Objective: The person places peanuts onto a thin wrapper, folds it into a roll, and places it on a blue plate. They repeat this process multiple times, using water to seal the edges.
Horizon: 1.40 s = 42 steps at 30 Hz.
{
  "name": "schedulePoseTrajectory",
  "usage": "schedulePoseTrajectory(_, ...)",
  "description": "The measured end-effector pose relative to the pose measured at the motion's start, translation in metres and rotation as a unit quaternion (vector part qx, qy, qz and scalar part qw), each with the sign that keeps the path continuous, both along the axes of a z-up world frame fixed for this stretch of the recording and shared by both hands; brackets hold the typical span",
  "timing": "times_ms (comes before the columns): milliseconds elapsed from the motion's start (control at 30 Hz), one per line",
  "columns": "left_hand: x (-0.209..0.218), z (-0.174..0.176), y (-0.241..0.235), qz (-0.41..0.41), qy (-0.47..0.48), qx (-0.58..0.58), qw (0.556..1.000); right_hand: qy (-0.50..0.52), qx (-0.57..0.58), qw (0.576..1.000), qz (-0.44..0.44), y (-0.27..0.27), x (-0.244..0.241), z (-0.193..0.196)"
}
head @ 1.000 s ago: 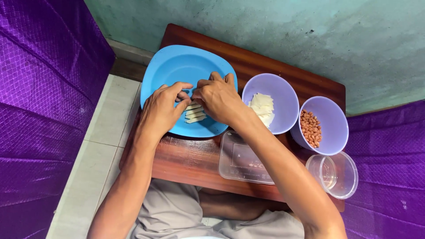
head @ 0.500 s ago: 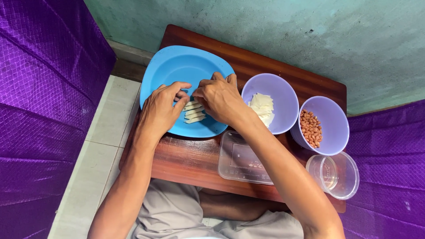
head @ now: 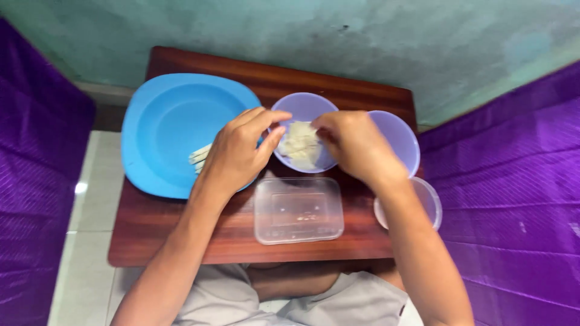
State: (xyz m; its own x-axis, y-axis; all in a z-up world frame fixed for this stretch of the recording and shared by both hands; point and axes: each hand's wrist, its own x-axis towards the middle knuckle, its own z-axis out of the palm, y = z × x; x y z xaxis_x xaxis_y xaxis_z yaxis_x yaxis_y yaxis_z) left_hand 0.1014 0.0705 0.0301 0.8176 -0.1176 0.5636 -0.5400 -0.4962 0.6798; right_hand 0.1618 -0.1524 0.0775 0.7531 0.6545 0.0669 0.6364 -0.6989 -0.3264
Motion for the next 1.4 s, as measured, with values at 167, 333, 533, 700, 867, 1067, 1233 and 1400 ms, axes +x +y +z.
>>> schedulePoseTrajectory(167, 0.026, -0.007, -0.024, 0.018, -0.041, -0.049, 0.998, 0.102, -0.001, 0.995, 0.019, 0.013, 0.005, -0.016)
schedulePoseTrajectory(333, 0.028, -0.015, -0.029, 0.046, -0.067, -0.062, 0.995, 0.096, -0.065, 0.993, -0.001, 0.026, 0.018, -0.052)
schedulePoseTrajectory(533, 0.022, -0.015, -0.026, 0.043, -0.065, -0.073, 0.994, 0.118, 0.125, 0.982, -0.078, -0.001, 0.005, -0.027)
schedulePoseTrajectory(700, -0.003, -0.001, -0.044, -0.104, 0.036, -0.100, 0.989, 0.179, 0.341, 0.915, -0.124, -0.031, -0.032, -0.040)
schedulePoseTrajectory(867, -0.029, 0.003, -0.065, -0.075, 0.064, -0.110, 0.989, 0.183, 0.415, 0.885, -0.100, -0.041, -0.066, -0.040)
schedulePoseTrajectory(1067, -0.074, -0.028, -0.105, 0.065, 0.099, -0.175, 0.977, 0.260, 0.563, 0.767, -0.163, -0.040, -0.106, -0.098)
schedulePoseTrajectory(1233, -0.093, -0.071, -0.129, 0.095, 0.199, -0.327, 0.919, 0.299, 0.569, 0.739, -0.202, -0.052, -0.124, -0.129)
schedulePoseTrajectory(1400, -0.086, -0.096, -0.132, 0.057, 0.235, -0.413, 0.878, 0.289, 0.580, 0.742, -0.170, -0.053, -0.121, -0.150)
